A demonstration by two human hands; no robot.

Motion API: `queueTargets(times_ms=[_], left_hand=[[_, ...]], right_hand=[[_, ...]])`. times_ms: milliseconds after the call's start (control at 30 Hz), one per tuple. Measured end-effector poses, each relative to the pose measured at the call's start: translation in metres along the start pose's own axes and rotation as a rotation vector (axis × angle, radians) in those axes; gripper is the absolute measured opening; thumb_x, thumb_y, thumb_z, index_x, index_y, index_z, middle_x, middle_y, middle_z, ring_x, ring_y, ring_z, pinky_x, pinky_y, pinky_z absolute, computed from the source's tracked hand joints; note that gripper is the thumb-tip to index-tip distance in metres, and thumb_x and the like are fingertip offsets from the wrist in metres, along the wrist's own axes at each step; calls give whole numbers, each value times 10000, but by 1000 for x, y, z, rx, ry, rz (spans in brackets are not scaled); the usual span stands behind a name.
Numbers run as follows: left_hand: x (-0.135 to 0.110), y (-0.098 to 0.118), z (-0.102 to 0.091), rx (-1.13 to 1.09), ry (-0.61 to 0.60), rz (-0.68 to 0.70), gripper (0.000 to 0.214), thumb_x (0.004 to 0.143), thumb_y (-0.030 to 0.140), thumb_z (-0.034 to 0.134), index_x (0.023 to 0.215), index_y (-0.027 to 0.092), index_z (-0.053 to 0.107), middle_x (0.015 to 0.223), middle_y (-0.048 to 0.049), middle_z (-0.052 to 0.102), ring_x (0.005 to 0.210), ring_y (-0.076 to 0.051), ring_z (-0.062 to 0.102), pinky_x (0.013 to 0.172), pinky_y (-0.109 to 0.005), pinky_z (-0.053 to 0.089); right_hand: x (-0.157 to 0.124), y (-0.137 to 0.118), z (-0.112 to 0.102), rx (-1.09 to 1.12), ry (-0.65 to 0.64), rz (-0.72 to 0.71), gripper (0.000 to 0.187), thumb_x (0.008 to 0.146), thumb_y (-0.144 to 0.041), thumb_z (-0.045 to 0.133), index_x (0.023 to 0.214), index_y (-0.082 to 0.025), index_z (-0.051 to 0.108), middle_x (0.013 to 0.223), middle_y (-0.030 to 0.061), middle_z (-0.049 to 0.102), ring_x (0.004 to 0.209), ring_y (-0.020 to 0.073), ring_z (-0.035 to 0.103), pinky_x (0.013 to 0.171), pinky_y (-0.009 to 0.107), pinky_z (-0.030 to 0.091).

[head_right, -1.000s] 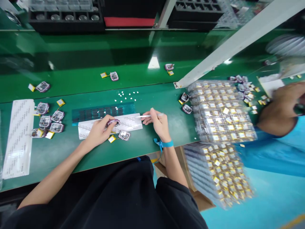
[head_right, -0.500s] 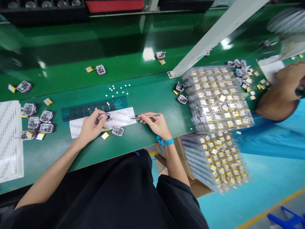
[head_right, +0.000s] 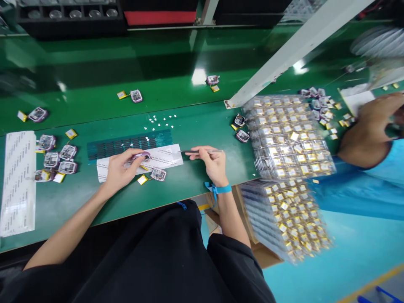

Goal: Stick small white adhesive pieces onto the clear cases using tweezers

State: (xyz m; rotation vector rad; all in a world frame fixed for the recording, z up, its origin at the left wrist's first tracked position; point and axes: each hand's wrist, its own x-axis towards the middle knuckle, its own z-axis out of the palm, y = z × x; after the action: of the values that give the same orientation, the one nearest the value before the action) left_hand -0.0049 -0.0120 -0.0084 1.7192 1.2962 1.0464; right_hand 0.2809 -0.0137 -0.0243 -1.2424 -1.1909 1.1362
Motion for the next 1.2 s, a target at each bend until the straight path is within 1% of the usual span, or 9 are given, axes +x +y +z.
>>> queueTargets(times_ms=[67, 133, 233, 300, 367, 567, 733, 933, 1200], left_hand=[[0, 5, -4, -143, -8, -64, 155, 919, 272, 649, 1004, 192, 751, 894, -37, 786, 665, -146, 731, 669, -254, 577], [0, 8, -8, -279, -65, -135, 186, 911, 263, 655, 1052, 194, 754, 863, -35, 775, 590, -132, 703, 590, -248, 569], [1, 10, -12, -421, -197, -209, 285, 842, 246, 732, 1123, 198, 740, 837, -36, 769, 636, -152, 716, 601, -263, 597], [0, 11, -12, -487, -249, -234, 376, 792, 254, 787, 1159, 202, 724, 931, -58, 786, 725, -176, 746, 687, -307, 640], [-1, 13, -10, -531, -256, -246, 406, 776, 269, 807, 1166, 202, 717, 1032, -81, 789, 771, -185, 757, 746, -341, 658], [-3, 15, -6, -585, -214, -245, 379, 786, 187, 763, 1163, 189, 718, 1043, -82, 789, 777, -169, 753, 746, -318, 654], [-4, 14, -8, -551, -252, -275, 384, 793, 203, 749, 1177, 183, 724, 936, -67, 791, 673, -155, 727, 686, -311, 643], [-4, 13, -9, -510, -235, -266, 401, 783, 213, 758, 1178, 153, 729, 1069, -113, 795, 811, -184, 749, 718, -302, 627], [-5, 9, -10, -498, -255, -240, 451, 796, 223, 760, 1232, 115, 719, 1084, -134, 795, 807, -183, 736, 703, -287, 595]], right_hand=[[-2, -11, 21, -2, 68, -30, 423, 869, -635, 718, 847, -213, 742, 750, 59, 786, 618, 227, 753, 591, 363, 654], [-3, -23, 45, -9, 71, -66, 471, 877, -679, 673, 807, -214, 700, 689, 56, 763, 589, 226, 745, 546, 352, 643], [-3, -38, 74, -24, -14, -84, 488, 920, -687, 598, 818, -215, 664, 641, 42, 738, 583, 212, 748, 536, 325, 641], [-3, -42, 87, -39, -99, -91, 472, 946, -665, 568, 826, -216, 652, 644, 33, 737, 594, 199, 753, 543, 306, 644], [-2, -43, 95, -50, -152, -108, 453, 966, -638, 551, 827, -218, 647, 657, 27, 742, 595, 186, 753, 550, 294, 646], [0, -38, 101, -66, -151, -135, 417, 990, -583, 548, 811, -220, 647, 669, 26, 752, 612, 177, 757, 545, 275, 638], [2, -41, 100, 5, -173, -186, 320, 1022, -459, 563, 819, -223, 641, 676, 6, 758, 570, 156, 745, 515, 246, 617], [2, -42, 101, -73, -169, -168, 401, 1002, -564, 555, 798, -226, 625, 639, 3, 739, 548, 158, 737, 511, 254, 623], [3, -36, 101, -60, -181, -205, 345, 1019, -495, 556, 824, -221, 629, 650, -3, 744, 558, 152, 740, 527, 249, 630]])
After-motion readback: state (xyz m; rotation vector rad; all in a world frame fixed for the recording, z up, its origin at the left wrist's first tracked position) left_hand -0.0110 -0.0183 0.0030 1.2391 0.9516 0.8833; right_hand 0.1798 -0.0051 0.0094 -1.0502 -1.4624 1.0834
